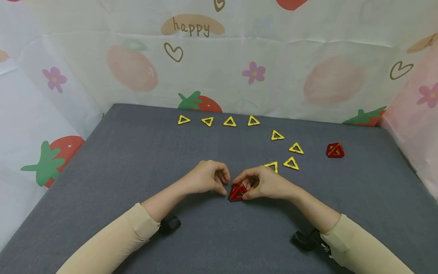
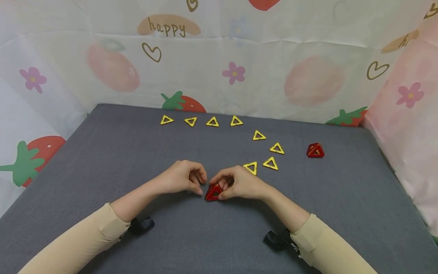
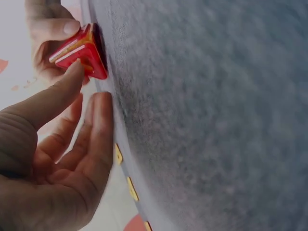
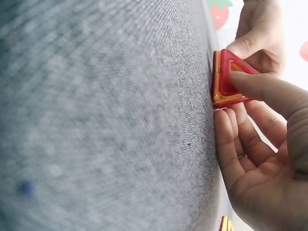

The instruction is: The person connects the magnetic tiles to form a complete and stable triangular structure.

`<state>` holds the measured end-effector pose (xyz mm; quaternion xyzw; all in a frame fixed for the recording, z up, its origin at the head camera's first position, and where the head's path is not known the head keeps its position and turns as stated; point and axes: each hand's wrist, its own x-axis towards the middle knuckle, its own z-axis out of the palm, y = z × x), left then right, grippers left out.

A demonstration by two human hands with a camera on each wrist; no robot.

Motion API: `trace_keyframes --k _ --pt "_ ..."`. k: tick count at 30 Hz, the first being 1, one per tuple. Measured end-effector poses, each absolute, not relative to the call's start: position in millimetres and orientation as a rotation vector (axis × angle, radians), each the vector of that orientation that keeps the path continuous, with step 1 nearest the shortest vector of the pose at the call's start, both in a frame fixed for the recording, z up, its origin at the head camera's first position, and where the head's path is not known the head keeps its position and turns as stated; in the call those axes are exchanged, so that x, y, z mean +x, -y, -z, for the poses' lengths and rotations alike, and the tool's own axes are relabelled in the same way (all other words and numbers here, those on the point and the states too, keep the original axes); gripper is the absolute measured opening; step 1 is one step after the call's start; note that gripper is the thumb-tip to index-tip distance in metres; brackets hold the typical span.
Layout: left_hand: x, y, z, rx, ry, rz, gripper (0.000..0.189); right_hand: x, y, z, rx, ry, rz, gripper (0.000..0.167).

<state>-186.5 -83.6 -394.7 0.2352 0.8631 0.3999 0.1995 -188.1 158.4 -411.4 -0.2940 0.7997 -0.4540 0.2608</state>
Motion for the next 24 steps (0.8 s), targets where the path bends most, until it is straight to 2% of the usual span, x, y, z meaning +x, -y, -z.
trace_keyframes --k 14,24 --pt "-188 91 394 0.58 -2.376 -1.057 0.026 -190 -165 403 -0.769 -2.124 1.354 0.035" --pt "-185 92 394 0.557 -2.385 -1.018 0.024 -199 -202 384 -0.771 -2.315 1.429 0.032"
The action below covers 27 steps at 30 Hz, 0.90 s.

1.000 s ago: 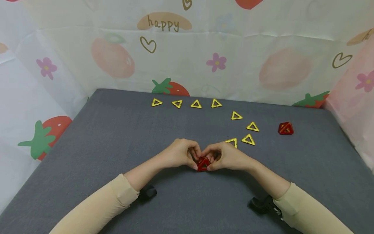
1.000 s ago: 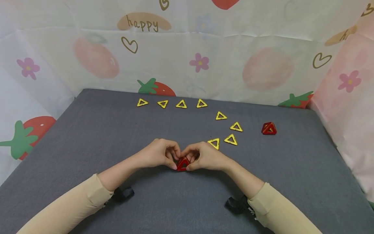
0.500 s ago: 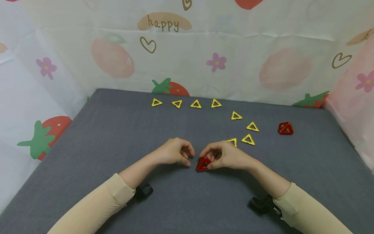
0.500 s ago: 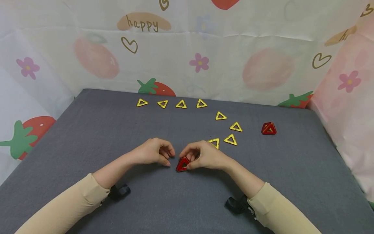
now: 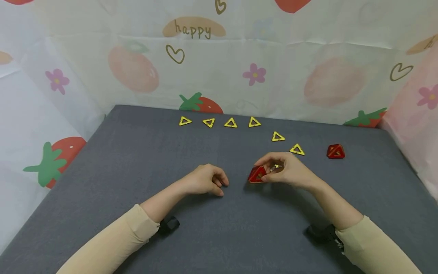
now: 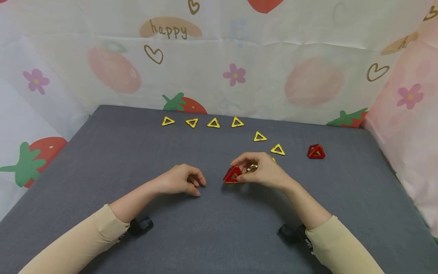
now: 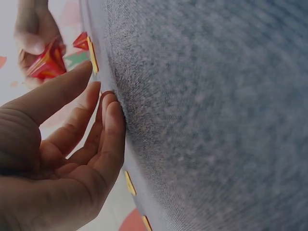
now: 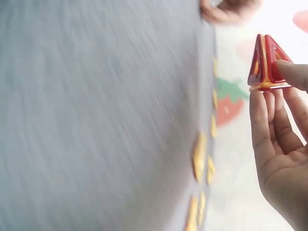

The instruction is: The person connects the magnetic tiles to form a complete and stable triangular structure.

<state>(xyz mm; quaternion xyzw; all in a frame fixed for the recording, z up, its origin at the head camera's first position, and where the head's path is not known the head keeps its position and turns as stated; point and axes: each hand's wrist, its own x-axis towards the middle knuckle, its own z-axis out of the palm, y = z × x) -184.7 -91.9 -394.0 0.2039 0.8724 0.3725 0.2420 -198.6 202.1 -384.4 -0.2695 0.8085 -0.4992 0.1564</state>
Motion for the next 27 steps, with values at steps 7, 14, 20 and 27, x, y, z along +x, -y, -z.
trace_keyframes --k 7,14,20,27 --pt "-184 90 395 0.557 -2.4 -0.993 0.022 -201 -254 358 -0.651 -2.604 1.408 0.034" --pt "-183 89 396 0.602 -2.424 -0.968 0.019 -206 -302 350 -0.412 -2.814 1.409 0.035" --pt "-180 89 395 0.656 -2.451 -0.945 0.019 -211 -348 356 -0.193 -2.923 1.444 0.036" --pt "-179 89 394 0.664 -2.463 -0.924 0.019 -216 -395 365 -0.063 -2.946 1.567 0.033"
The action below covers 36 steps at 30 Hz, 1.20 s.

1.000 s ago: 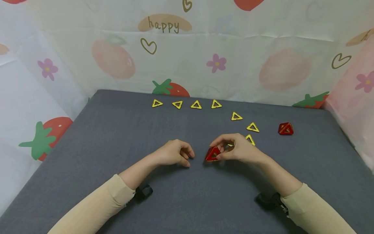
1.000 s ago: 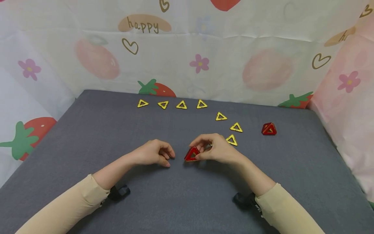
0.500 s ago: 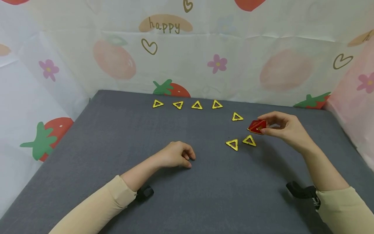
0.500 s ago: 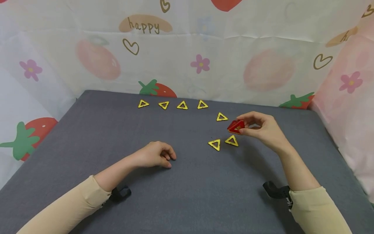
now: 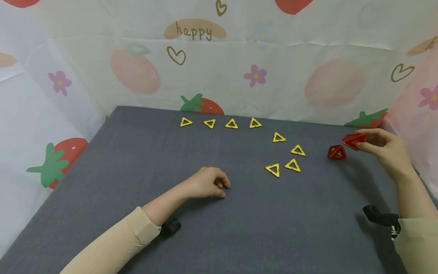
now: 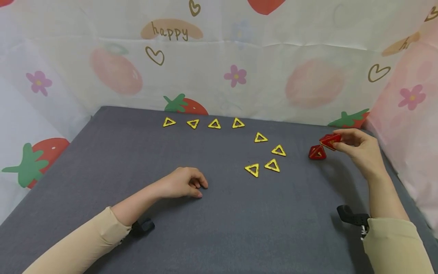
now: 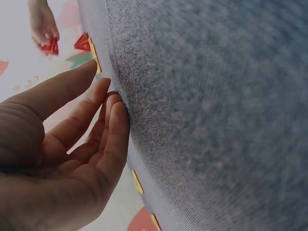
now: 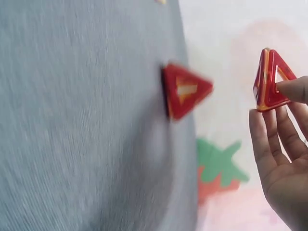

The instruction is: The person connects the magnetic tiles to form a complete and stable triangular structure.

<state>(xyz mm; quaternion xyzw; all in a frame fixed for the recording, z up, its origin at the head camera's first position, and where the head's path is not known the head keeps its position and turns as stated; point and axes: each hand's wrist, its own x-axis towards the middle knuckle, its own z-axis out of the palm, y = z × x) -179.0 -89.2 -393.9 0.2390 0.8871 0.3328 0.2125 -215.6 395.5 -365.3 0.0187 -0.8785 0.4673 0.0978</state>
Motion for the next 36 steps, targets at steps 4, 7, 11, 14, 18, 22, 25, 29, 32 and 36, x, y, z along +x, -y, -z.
trace_keyframes --k 4,7,11,14,18,22,25,29,32,36 --pt "-179 88 394 0.66 -2.465 -0.923 0.018 -220 -417 375 -0.038 2.625 -1.331 0.029" --pt "-179 87 394 0.659 -2.474 -0.925 0.017 -222 -429 386 -0.147 2.682 -1.285 0.028" --pt "-179 87 396 0.676 -2.478 -0.927 0.017 -223 -440 399 -0.253 2.768 -1.201 0.032" --pt "-178 87 397 0.682 -2.479 -0.926 0.016 -224 -445 406 -0.262 2.816 -1.133 0.034" --pt "-179 89 397 0.693 -2.485 -0.924 0.015 -225 -446 411 -0.269 2.831 -1.09 0.036" --pt "-179 90 398 0.699 -2.488 -0.924 0.014 -226 -444 412 -0.261 2.823 -1.07 0.042" --pt "-179 89 398 0.701 -2.492 -0.925 0.013 -225 -442 411 -0.248 2.825 -1.057 0.046" --pt "-179 89 399 0.705 -2.494 -0.93 0.012 -225 -442 412 -0.244 2.837 -1.043 0.05" --pt "-179 89 400 0.705 -2.493 -0.935 0.012 -225 -443 413 -0.249 2.845 -1.042 0.051" --pt "-179 89 400 0.708 -2.493 -0.938 0.011 -225 -444 412 -0.25 2.854 -1.04 0.053"
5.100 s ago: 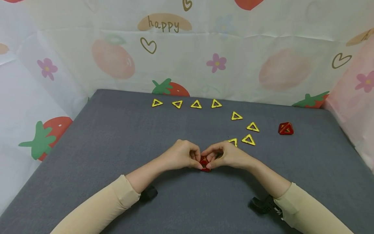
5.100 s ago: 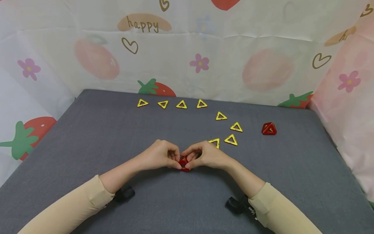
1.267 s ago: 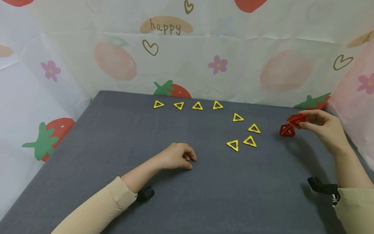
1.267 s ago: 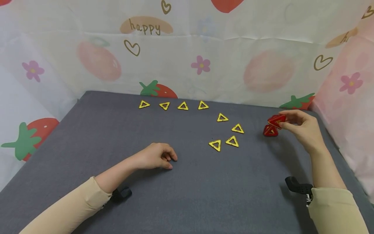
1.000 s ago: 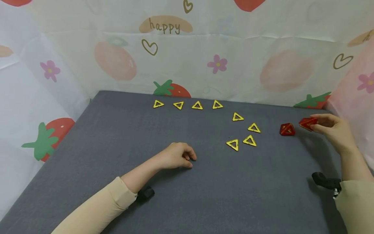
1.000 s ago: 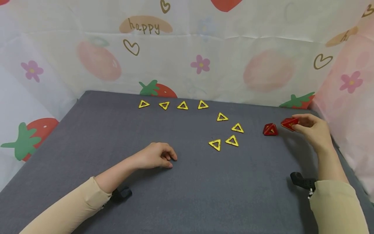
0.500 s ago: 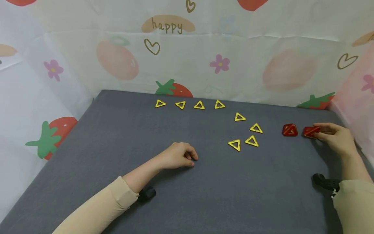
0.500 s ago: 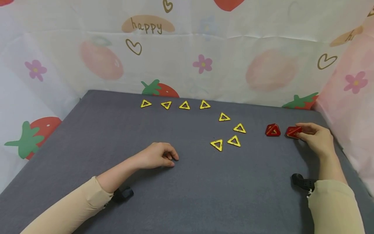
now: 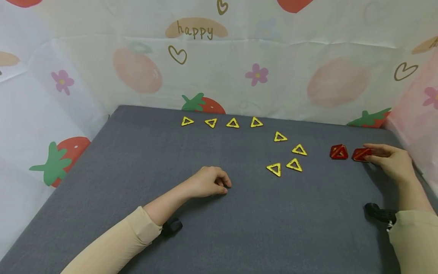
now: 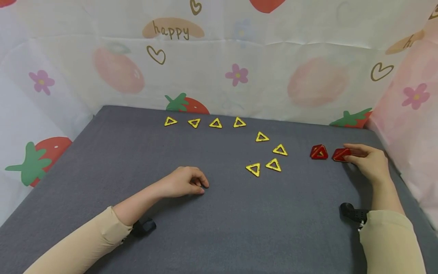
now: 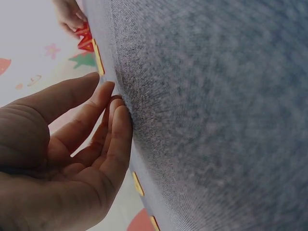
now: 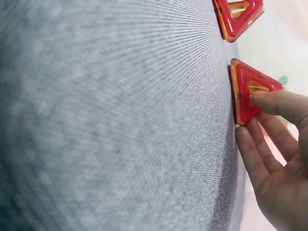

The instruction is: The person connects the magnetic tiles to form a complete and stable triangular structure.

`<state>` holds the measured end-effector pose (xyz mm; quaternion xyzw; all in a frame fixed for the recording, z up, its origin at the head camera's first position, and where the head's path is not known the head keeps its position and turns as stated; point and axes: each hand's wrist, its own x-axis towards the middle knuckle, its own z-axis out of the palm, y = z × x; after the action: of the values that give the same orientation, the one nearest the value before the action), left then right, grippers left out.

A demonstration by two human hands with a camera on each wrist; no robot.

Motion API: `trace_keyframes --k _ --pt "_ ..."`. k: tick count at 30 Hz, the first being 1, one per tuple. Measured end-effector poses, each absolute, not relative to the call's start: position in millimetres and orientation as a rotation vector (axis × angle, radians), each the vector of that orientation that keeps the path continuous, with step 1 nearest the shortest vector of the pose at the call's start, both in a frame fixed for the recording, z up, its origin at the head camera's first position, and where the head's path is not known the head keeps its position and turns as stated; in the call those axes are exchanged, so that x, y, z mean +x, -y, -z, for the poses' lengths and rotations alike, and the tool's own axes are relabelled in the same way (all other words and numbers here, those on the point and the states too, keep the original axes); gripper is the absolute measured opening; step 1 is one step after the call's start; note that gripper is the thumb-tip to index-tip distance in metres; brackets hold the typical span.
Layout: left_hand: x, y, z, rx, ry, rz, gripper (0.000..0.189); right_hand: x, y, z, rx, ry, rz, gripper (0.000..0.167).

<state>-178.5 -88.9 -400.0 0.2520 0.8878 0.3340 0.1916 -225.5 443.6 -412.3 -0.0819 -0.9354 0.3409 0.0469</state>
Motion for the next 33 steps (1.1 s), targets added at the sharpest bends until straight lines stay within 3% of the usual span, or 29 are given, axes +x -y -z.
trace_keyframes --k 8,18,25,33 --pt "-177 89 396 0.691 -2.499 -0.937 0.01 -226 -445 409 -0.276 2.748 -1.212 0.049" --pt "-176 90 396 0.697 -2.498 -0.954 0.009 -228 -404 379 -0.592 2.421 -1.213 0.041" --pt "-176 91 395 0.688 -2.492 -0.95 0.009 -227 -360 360 -0.269 2.276 -1.311 0.032" --pt "-179 85 396 0.693 -2.497 -0.977 0.011 -220 -330 364 0.051 2.359 -1.382 0.031"
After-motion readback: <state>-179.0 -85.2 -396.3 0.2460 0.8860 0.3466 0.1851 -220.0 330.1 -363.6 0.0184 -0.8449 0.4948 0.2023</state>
